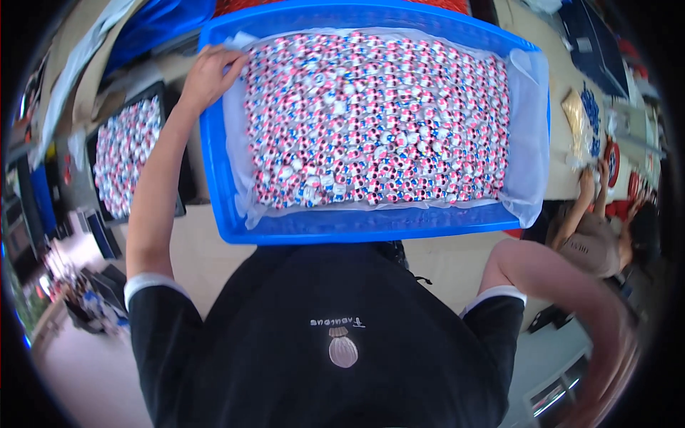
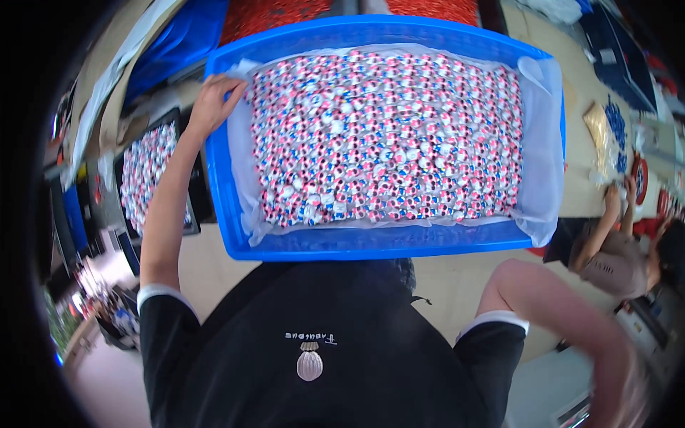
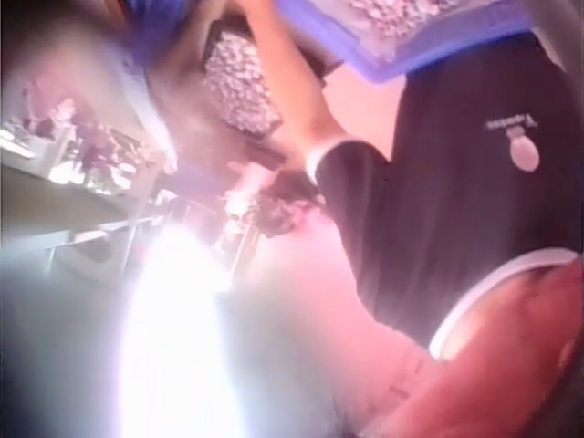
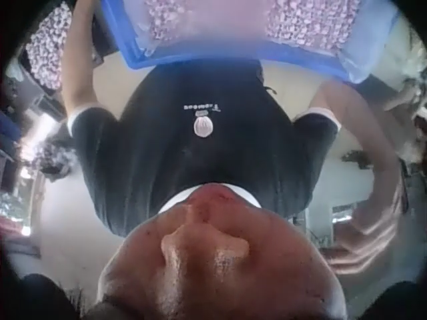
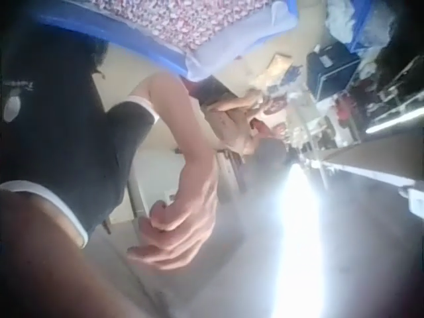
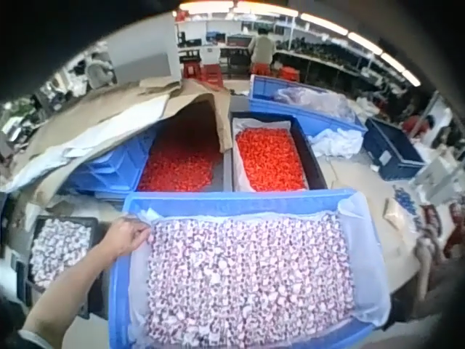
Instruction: The person sorts small multicolored plastic parts by hand, transferring them from a blue bin into a black tray.
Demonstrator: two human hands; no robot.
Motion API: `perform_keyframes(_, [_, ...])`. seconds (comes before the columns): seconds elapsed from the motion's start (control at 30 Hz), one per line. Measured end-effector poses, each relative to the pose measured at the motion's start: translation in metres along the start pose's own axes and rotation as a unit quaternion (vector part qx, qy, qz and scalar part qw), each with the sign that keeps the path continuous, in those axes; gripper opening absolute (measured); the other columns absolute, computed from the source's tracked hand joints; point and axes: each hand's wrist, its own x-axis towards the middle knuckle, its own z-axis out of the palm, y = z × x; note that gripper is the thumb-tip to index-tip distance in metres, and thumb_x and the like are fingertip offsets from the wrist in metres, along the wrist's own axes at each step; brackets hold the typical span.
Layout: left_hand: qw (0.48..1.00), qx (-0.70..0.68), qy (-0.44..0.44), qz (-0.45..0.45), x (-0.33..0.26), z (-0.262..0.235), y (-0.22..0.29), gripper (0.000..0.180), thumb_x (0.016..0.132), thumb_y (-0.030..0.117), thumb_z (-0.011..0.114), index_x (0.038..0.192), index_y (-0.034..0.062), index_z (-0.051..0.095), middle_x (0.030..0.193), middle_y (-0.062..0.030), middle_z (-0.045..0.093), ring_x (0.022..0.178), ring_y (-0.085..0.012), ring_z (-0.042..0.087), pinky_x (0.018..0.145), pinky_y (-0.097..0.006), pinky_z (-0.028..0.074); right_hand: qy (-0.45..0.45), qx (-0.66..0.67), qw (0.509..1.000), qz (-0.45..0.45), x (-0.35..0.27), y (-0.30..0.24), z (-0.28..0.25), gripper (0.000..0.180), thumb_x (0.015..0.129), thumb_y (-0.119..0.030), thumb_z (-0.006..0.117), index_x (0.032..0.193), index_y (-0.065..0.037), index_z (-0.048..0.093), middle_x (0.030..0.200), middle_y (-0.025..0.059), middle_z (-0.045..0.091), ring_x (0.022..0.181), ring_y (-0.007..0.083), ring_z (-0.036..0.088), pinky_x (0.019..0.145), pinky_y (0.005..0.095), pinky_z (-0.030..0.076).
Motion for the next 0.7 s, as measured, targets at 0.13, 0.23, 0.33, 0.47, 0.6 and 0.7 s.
perform_keyframes(0.13, [0.998,0.001,-0.001,0.061,0.016,0.024,-0.017,0.022,0.085,0.024,0.058,0.091,0.0056,0.068,0.087,-0.012,0.066,0.084,-0.0282,0.06,0.084,-0.036,0.043,-0.186,0.226,0.952,-0.092,0.164,0.071,0.103,0.023,0.082,-0.018,0.046,0.088,-0.001,0.059,0.076,0.0102,0.058,0.07,0.0226,0.056,0.06,0.0342,0.041])
perform_keyframes(0.23, [0.999,0.004,-0.015,0.028,0.003,0.021,-0.018,0.023,0.087,0.023,0.056,0.092,0.0043,0.068,0.09,-0.0105,0.066,0.087,-0.0262,0.058,0.087,-0.036,0.041,-0.354,0.199,0.914,0.02,0.203,0.045,0.116,0.02,0.079,-0.018,0.047,0.079,-0.003,0.06,0.073,0.0098,0.058,0.07,0.0239,0.056,0.059,0.0362,0.043])
perform_keyframes(0.33, [0.999,-0.003,0.008,0.038,0.005,0.028,-0.016,0.023,0.087,0.024,0.056,0.093,0.0053,0.068,0.089,-0.0103,0.066,0.087,-0.0265,0.059,0.088,-0.036,0.042,-0.332,0.153,0.93,0.032,0.228,0.03,0.134,0.02,0.079,-0.02,0.047,0.077,-0.004,0.059,0.073,0.0099,0.058,0.069,0.0247,0.057,0.058,0.0365,0.044])
perform_keyframes(0.47, [0.999,0.0,0.019,0.047,0.004,0.033,-0.022,0.023,0.086,0.025,0.057,0.092,0.0058,0.069,0.089,-0.0101,0.066,0.086,-0.0257,0.059,0.087,-0.036,0.042,-0.333,0.135,0.933,0.028,0.244,0.024,0.15,0.019,0.079,-0.021,0.047,0.077,-0.005,0.058,0.073,0.0101,0.057,0.069,0.0253,0.057,0.058,0.0367,0.045])
perform_keyframes(0.6, [0.999,-0.018,0.005,0.047,0.013,0.032,-0.016,0.023,0.086,0.025,0.056,0.09,0.006,0.068,0.088,-0.0097,0.066,0.086,-0.0251,0.059,0.088,-0.036,0.042,-0.358,0.164,0.917,0.052,0.262,0.028,0.167,0.019,0.08,-0.021,0.046,0.079,-0.006,0.058,0.075,0.0108,0.057,0.07,0.0255,0.057,0.059,0.0365,0.045])
perform_keyframes(0.7, [0.999,-0.018,0.007,0.04,0.009,0.031,-0.02,0.023,0.087,0.025,0.055,0.089,0.0062,0.068,0.088,-0.0092,0.066,0.085,-0.0251,0.059,0.088,-0.036,0.042,-0.378,0.19,0.904,0.059,0.262,0.035,0.172,0.019,0.081,-0.021,0.045,0.08,-0.006,0.057,0.076,0.0113,0.056,0.07,0.0256,0.057,0.059,0.0364,0.045])
